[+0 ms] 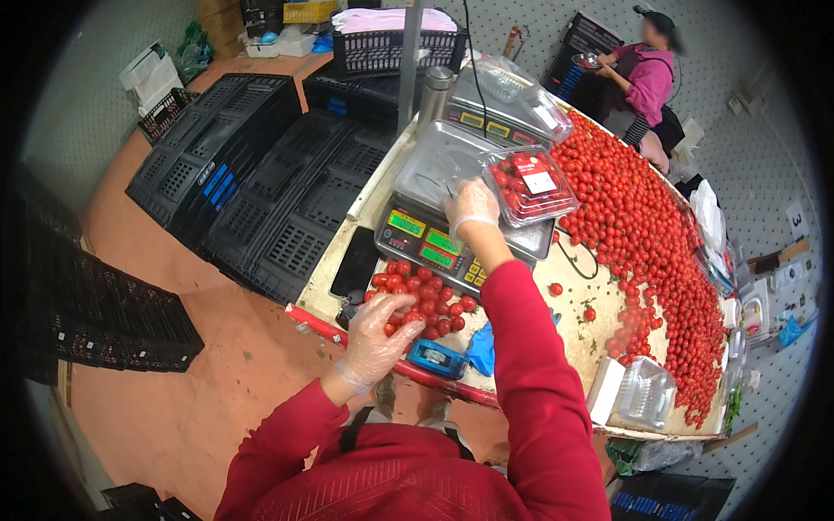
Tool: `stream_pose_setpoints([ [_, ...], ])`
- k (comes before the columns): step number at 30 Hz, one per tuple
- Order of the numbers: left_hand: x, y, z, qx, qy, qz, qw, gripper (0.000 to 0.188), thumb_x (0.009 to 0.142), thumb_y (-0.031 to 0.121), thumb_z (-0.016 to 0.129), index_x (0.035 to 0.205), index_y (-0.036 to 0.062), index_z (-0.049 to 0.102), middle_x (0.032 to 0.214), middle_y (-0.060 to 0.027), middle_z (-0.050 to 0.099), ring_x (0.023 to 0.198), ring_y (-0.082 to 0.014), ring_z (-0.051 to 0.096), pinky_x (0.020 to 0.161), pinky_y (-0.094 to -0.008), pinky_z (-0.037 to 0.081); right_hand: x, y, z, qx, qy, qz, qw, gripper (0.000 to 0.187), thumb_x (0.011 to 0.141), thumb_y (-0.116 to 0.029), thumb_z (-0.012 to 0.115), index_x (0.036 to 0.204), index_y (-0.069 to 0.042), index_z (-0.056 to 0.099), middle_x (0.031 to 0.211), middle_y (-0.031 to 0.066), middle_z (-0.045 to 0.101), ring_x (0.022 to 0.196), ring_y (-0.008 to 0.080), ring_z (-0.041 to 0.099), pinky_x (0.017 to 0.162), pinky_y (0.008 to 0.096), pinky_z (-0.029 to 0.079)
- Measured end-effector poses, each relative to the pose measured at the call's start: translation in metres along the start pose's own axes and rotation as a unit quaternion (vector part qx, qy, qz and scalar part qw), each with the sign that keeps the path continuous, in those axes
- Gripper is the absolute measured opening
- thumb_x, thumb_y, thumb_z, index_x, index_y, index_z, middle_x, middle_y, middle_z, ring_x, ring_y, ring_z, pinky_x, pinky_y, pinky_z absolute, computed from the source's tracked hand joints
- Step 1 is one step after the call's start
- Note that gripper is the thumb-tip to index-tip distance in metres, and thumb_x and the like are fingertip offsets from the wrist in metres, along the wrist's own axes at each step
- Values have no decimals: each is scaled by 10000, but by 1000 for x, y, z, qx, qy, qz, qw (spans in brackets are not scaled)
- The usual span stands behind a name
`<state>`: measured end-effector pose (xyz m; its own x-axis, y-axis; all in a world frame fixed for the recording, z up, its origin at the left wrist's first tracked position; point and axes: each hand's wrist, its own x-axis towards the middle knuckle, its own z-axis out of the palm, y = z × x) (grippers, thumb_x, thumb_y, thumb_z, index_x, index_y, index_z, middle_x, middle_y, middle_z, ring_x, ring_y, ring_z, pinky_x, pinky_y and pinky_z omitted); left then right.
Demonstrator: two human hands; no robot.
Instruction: The person sorts cherry tomatoes into plastic containers, weighs them on a digital scale, and places the filled containers into a black crate. The person then carries the crate to a pallet area and stacks it with other crates. Finally, the person removes gloves and walks to a kitchen area.
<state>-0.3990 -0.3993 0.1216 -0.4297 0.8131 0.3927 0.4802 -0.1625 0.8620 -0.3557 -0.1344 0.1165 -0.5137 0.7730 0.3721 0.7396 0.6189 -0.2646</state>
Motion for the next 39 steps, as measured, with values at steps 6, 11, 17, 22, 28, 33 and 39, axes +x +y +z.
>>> stream_pose_setpoints([
  [6, 20, 5, 45, -55, 91, 13, 994, 396, 705, 130, 767, 1022, 28, 551, 878, -110, 558, 762, -271, 573, 711, -356, 479, -73, -19, -11, 508, -70, 138, 847, 442, 875, -342, 615, 1184, -26, 585, 1137, 109, 611, 968, 190, 595, 845, 323, 455],
  [11, 10, -8, 74, -34, 61, 89, 994, 179, 764, 48, 677, 906, 56, 568, 810, -104, 563, 743, -309, 566, 632, -387, 448, -128, -9, -4, 721, -99, 290, 621, 486, 929, -369, 537, 1223, 18, 537, 1190, 107, 576, 1071, 214, 541, 917, 349, 433],
  [17, -8, -26, 120, -49, 79, -46, 995, 47, 813, 6, 583, 855, 8, 562, 832, -126, 591, 766, -271, 590, 688, -334, 468, -184, 8, 7, 660, -32, 324, 677, 304, 946, -108, 474, 1203, 51, 510, 1130, 140, 573, 1012, 215, 572, 858, 300, 475],
  [22, -22, -35, 152, -201, 35, -147, 968, 38, 837, -1, 569, 875, -3, 565, 818, -59, 569, 783, -151, 546, 720, -282, 453, -212, 21, -17, 499, -31, 237, 833, 406, 841, 45, 450, 1244, 29, 492, 1219, 153, 527, 1109, 216, 526, 954, 290, 406],
  [28, -11, -31, 159, -126, 10, -109, 986, 71, 848, -46, 553, 885, 8, 580, 810, -14, 571, 747, -99, 539, 674, -235, 457, -237, 37, -73, 743, -117, 240, 614, 599, 897, -84, 520, 1435, -9, 268, 1382, 150, 410, 1256, 235, 425, 1054, 333, 324],
  [33, -4, -37, 155, -148, 17, -161, 976, 43, 878, 6, 570, 862, 34, 598, 731, 18, 547, 602, -47, 492, 537, -205, 422, -292, 113, -130, 802, -194, 271, 496, 476, 891, -147, 572, 1319, 14, 437, 1314, 188, 482, 1209, 273, 494, 1024, 430, 392],
  [39, 0, -26, 166, -104, -26, -214, 971, 26, 871, 45, 596, 847, 52, 602, 682, 42, 519, 572, -35, 472, 496, -197, 384, -310, 206, -165, 627, -36, 391, 673, 350, 909, -177, 554, 1198, 21, 543, 1120, 155, 619, 981, 269, 633, 803, 352, 526],
])
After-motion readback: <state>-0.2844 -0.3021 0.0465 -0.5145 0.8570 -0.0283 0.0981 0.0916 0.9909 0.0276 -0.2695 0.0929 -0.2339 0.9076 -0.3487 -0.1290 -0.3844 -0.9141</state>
